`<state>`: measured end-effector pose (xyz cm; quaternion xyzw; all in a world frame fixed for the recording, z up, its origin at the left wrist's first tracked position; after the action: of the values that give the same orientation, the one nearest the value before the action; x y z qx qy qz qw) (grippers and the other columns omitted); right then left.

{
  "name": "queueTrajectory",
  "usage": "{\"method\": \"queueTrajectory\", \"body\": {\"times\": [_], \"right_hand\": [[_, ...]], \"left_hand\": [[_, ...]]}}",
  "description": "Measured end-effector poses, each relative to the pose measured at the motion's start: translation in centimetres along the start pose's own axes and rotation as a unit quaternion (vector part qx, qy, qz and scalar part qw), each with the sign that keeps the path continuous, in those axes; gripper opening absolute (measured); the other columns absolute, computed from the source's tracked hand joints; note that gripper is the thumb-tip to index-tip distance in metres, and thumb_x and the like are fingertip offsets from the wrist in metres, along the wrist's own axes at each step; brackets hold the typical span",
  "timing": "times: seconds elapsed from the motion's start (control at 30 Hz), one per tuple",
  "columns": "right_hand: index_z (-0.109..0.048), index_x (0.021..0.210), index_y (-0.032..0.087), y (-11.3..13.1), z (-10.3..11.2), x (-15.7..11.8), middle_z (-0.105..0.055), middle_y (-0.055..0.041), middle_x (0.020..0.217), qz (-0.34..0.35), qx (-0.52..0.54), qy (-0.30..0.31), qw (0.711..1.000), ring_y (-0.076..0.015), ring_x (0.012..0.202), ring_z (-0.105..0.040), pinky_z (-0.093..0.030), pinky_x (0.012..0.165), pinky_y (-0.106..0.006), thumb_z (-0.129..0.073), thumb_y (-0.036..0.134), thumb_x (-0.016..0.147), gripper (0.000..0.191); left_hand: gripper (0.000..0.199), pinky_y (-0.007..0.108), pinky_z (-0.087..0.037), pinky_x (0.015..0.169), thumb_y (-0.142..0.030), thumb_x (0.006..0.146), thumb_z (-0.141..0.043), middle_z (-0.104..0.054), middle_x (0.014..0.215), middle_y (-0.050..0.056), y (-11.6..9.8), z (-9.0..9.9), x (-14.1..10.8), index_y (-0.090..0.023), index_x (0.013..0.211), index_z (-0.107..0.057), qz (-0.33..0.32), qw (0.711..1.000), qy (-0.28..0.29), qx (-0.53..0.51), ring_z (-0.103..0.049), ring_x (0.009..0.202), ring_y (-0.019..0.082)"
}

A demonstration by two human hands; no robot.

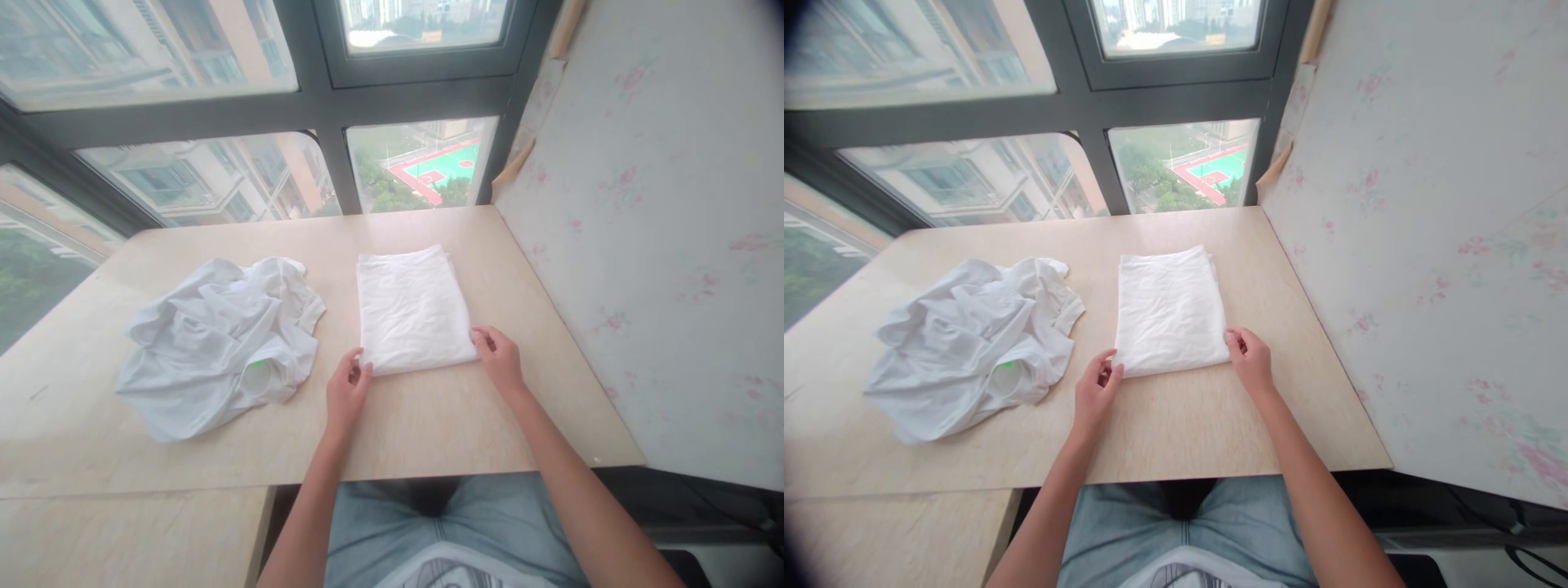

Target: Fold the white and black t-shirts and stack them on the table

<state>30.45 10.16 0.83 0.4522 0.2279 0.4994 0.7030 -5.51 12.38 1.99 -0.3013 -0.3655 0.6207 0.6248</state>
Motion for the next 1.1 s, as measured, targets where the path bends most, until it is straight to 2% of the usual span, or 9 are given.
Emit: {"method": "queueTrajectory", "body": {"times": [0.13, 0.3, 0.4, 0.5, 0.57, 0.67, 0.73, 0.93, 1.1], "right_hand": [[-0.070, 0.105, 0.015, 0.6, 0.3, -0.9, -0.069, -0.0079, 0.083, 0.022, -0.062, -0.018, 0.998, -0.0184, 0.072, -0.060, -0.047, 0.073, -0.031, -0.049, 0.050, 0.089, 0.043], [-0.068, 0.110, 0.016, 1.2, -0.5, -1.4, -0.069, -0.0086, 0.088, 0.045, -0.128, -0.010, 0.991, -0.0208, 0.081, -0.060, -0.046, 0.078, -0.033, -0.047, 0.047, 0.089, 0.044], [-0.068, 0.113, 0.016, 1.1, -0.7, -1.5, -0.068, -0.0086, 0.086, 0.032, -0.169, -0.016, 0.985, -0.0214, 0.081, -0.060, -0.044, 0.075, -0.032, -0.046, 0.048, 0.089, 0.045], [-0.067, 0.116, 0.017, 0.9, -0.9, -1.7, -0.066, -0.0068, 0.081, 0.029, -0.172, -0.009, 0.985, -0.0199, 0.077, -0.059, -0.042, 0.071, -0.030, -0.046, 0.048, 0.088, 0.047], [-0.066, 0.118, 0.016, 0.9, -0.9, -1.8, -0.065, -0.0051, 0.078, 0.034, -0.148, 0.003, 0.988, -0.0186, 0.073, -0.058, -0.042, 0.070, -0.029, -0.047, 0.047, 0.088, 0.047], [-0.066, 0.118, 0.015, 0.6, -0.6, -1.9, -0.064, -0.0033, 0.075, 0.031, -0.111, 0.011, 0.993, -0.0168, 0.070, -0.057, -0.042, 0.070, -0.029, -0.047, 0.045, 0.087, 0.047], [-0.066, 0.117, 0.015, 0.4, -0.3, -2.0, -0.063, -0.0032, 0.075, 0.026, -0.101, 0.008, 0.995, -0.0165, 0.069, -0.057, -0.043, 0.071, -0.029, -0.048, 0.045, 0.087, 0.046], [-0.069, 0.110, 0.014, 0.4, 0.0, -2.1, -0.066, -0.0047, 0.077, 0.023, -0.085, -0.005, 0.996, -0.0177, 0.074, -0.060, -0.045, 0.075, -0.030, -0.048, 0.044, 0.087, 0.043], [-0.069, 0.110, 0.015, 0.4, 0.0, -2.2, -0.070, -0.0067, 0.083, 0.018, -0.082, -0.003, 0.996, -0.0183, 0.077, -0.063, -0.046, 0.077, -0.030, -0.047, 0.042, 0.087, 0.042]], "left_hand": [[0.051, 0.025, -0.044, 0.062, -0.047, 0.082, -0.063, -0.063, 0.078, 0.000, 0.6, 0.7, -0.2, -0.018, 0.123, -0.059, 0.051, 0.998, -0.001, -0.035, -0.054, 0.062, 0.013], [0.070, 0.019, -0.033, 0.043, -0.051, 0.076, -0.067, -0.063, 0.083, -0.001, 2.0, -0.1, -1.0, -0.019, 0.136, -0.048, 0.179, 0.969, 0.076, -0.155, -0.049, 0.047, 0.007], [0.070, 0.018, -0.029, 0.040, -0.049, 0.073, -0.071, -0.061, 0.087, -0.002, 1.8, -0.6, -1.4, -0.021, 0.133, -0.048, 0.197, 0.954, 0.095, -0.205, -0.052, 0.048, 0.006], [0.071, 0.017, -0.039, 0.047, -0.045, 0.069, -0.076, -0.062, 0.090, -0.001, 1.6, -0.5, -1.4, -0.020, 0.130, -0.050, 0.183, 0.936, 0.064, -0.295, -0.062, 0.063, 0.009], [0.069, 0.020, -0.049, 0.060, -0.044, 0.069, -0.078, -0.063, 0.092, 0.000, 1.8, -0.4, -1.4, -0.019, 0.128, -0.051, 0.171, 0.926, 0.044, -0.334, -0.067, 0.076, 0.013], [0.060, 0.029, -0.054, 0.078, -0.046, 0.072, -0.075, -0.065, 0.092, 0.002, 2.1, -0.4, -1.3, -0.017, 0.121, -0.056, 0.142, 0.949, 0.033, -0.278, -0.069, 0.085, 0.017], [0.052, 0.031, -0.055, 0.079, -0.047, 0.074, -0.072, -0.066, 0.090, 0.003, 2.3, -0.2, -1.4, -0.017, 0.115, -0.060, 0.127, 0.971, 0.023, -0.203, -0.070, 0.084, 0.019], [0.043, 0.030, -0.055, 0.067, -0.050, 0.079, -0.065, -0.069, 0.083, 0.004, 2.5, 0.2, -2.1, -0.017, 0.107, -0.063, 0.133, 0.982, -0.008, -0.132, -0.071, 0.073, 0.020], [0.047, 0.024, -0.044, 0.047, -0.052, 0.081, -0.061, -0.070, 0.084, 0.004, 2.0, 0.5, -2.1, -0.018, 0.112, -0.061, 0.131, 0.986, 0.007, -0.099, -0.064, 0.058, 0.016]]}}
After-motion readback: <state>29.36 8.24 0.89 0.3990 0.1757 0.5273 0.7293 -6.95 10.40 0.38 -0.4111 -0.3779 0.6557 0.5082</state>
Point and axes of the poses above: each hand's wrist, its own x-axis towards the middle knuckle, its own z-axis out of the back of the hand, y = z × x, the point moved 10 cm from there along x, towards the middle knuckle
